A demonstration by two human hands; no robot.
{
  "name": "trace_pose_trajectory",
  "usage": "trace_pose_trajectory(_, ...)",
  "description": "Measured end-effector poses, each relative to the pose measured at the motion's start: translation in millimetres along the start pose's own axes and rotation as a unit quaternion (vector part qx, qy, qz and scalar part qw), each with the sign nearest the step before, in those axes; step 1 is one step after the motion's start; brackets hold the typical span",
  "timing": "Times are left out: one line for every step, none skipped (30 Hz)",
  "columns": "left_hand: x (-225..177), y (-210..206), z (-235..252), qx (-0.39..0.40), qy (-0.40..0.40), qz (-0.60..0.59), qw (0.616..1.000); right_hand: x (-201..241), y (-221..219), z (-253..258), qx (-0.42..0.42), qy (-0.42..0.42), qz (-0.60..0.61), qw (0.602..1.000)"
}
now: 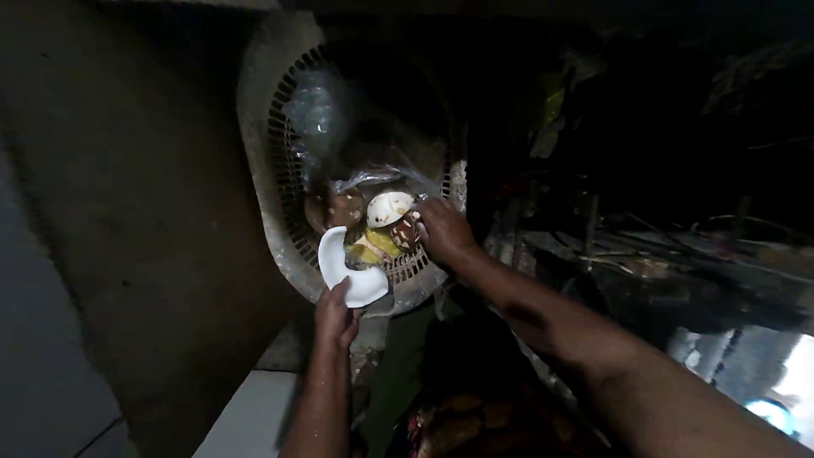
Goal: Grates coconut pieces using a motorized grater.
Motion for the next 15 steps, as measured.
trace_pose_trajectory(2.7,1.0,-4.3,0.007,0.002,-0.009,1.0,5.6,-8.8,13.2,0.0,0.031,-0.012,0.999)
trace_pose_trajectory(5.6,2.6,-8.7,0.011,0.004,-0.015,1.0,10.3,-17.8,24.1,0.011,0.05,-0.027,0.998)
trace_pose_trajectory(8.6,4.2,-12.6,0.012,0.006,-0.018,1.0,13.2,-27.5,33.2,0.034,0.057,-0.046,0.997)
trace_pose_trajectory(11.5,5.1,-14.6,0.014,0.006,-0.024,1.0,12.9,-37.5,41.5,0.06,0.053,-0.065,0.995)
trace_pose_trajectory(13.9,4.9,-14.9,0.022,0.002,-0.037,0.999,11.0,-45.1,49.5,0.077,0.047,-0.081,0.993)
trace_pose_trajectory(16.5,3.9,-14.4,0.032,-0.003,-0.053,0.998,8.9,-48.9,56.1,0.086,0.036,-0.087,0.992)
trace_pose_trajectory(18.6,2.9,-14.1,0.041,-0.006,-0.07,0.997,5.8,-50.8,61.6,0.091,0.023,-0.086,0.992)
trace_pose_trajectory(19.9,2.2,-14.1,0.046,-0.009,-0.083,0.995,2.5,-51.7,66.9,0.087,0.014,-0.083,0.993)
trace_pose_trajectory(21.0,2.3,-13.7,0.049,-0.01,-0.094,0.994,0.3,-50.9,71.3,0.08,0.006,-0.082,0.993)
trace_pose_trajectory(21.6,2.9,-13.7,0.047,-0.012,-0.101,0.994,-0.9,-48.7,74.5,0.072,0.003,-0.087,0.994)
trace_pose_trajectory(22.1,4.0,-13.8,0.038,-0.012,-0.107,0.993,-0.7,-44.3,76.4,0.061,0.0,-0.089,0.994)
trace_pose_trajectory(21.4,4.7,-13.8,0.03,-0.016,-0.109,0.994,-0.1,-38.6,77.9,0.048,-0.002,-0.085,0.995)
trace_pose_trajectory(19.3,5.0,-13.8,0.02,-0.022,-0.104,0.994,0.9,-31.5,80.1,0.037,-0.008,-0.08,0.996)
trace_pose_trajectory(16.3,5.8,-14.5,0.01,-0.029,-0.089,0.996,2.9,-23.0,81.1,0.036,-0.018,-0.074,0.996)
trace_pose_trajectory(11.4,6.7,-14.9,-0.008,-0.037,-0.051,0.998,5.2,-13.0,80.2,0.035,-0.029,-0.07,0.997)
Point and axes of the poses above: each hand's wrist, its own z-axis towards the middle knuckle, its own y-axis out of the back of the hand, x = y × z, the point moved 7 cm from there along z, towards the middle knuckle, and after that the axes turned 10 degrees about z, right-handed, at the moved point
